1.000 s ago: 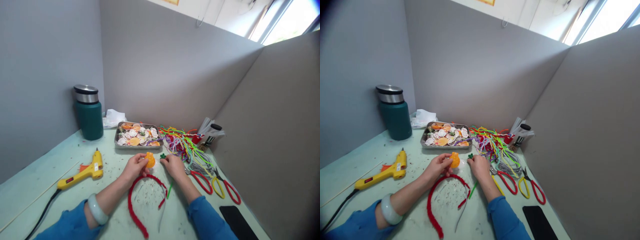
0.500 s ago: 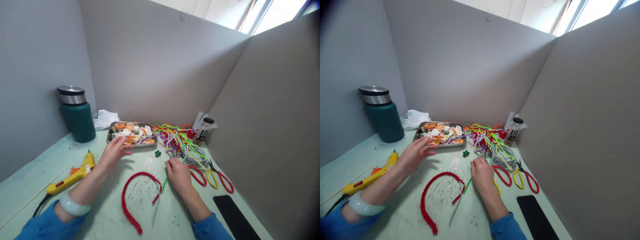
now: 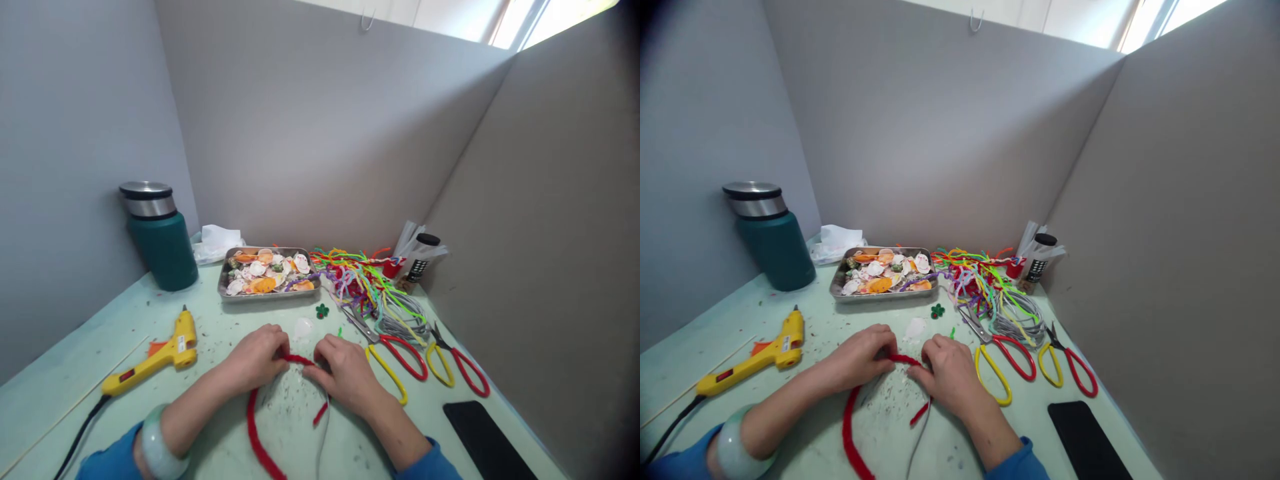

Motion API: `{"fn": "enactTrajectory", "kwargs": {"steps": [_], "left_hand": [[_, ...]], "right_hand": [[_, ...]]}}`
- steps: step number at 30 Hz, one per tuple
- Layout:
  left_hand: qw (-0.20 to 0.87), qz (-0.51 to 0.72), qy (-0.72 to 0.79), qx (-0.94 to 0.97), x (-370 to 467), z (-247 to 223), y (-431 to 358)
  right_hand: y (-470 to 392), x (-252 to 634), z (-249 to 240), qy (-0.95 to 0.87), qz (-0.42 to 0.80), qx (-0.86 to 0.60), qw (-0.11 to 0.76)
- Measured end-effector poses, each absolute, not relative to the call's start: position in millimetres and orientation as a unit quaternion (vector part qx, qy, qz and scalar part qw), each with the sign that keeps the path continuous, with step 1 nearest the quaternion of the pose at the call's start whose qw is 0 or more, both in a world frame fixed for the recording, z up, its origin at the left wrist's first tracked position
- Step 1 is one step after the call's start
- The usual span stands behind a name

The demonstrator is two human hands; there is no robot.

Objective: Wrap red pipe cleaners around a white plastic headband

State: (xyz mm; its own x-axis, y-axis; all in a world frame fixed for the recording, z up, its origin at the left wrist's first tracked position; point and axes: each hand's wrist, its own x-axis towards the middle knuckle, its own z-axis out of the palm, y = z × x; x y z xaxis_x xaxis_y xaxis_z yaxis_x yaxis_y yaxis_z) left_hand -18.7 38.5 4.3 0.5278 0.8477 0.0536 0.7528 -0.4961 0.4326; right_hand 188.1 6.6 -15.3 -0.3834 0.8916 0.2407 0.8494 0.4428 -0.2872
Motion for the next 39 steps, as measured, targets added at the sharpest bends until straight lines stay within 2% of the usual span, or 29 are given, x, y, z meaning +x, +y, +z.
{"fn": "enactTrajectory", "kwargs": {"steps": [7, 13, 17, 22, 25, 27, 31, 33, 39], "left_hand": [[0.272, 0.252, 0.498, 0.784, -17, -3, 45], [0.523, 0.367, 0.473, 0.606, -10, -7, 48], [0.54, 0.389, 0.481, 0.571, -9, -6, 49], [0.555, 0.42, 0.513, 0.502, -10, -3, 51], [0.542, 0.444, 0.517, 0.492, -11, -4, 53], [0.494, 0.441, 0.532, 0.528, -13, -5, 54], [0.272, 0.426, 0.506, 0.699, -14, -2, 48], [0.208, 0.387, 0.441, 0.783, -12, 3, 41], [0.211, 0.287, 0.345, 0.868, -2, 10, 26]], "right_hand": [[5, 185, -13, -0.799, 0.105, -0.546, 0.229], [14, 189, -21, -0.678, 0.198, -0.594, 0.385], [23, 193, -24, -0.586, 0.301, -0.6, 0.455], [23, 193, -21, -0.5, 0.521, -0.513, 0.464], [21, 193, -19, -0.482, 0.575, -0.465, 0.47], [20, 193, -18, -0.488, 0.586, -0.454, 0.462], [17, 190, -15, -0.515, 0.603, -0.439, 0.423], [14, 188, -13, -0.523, 0.608, -0.434, 0.411], [8, 182, -13, -0.552, 0.619, -0.411, 0.378]]}}
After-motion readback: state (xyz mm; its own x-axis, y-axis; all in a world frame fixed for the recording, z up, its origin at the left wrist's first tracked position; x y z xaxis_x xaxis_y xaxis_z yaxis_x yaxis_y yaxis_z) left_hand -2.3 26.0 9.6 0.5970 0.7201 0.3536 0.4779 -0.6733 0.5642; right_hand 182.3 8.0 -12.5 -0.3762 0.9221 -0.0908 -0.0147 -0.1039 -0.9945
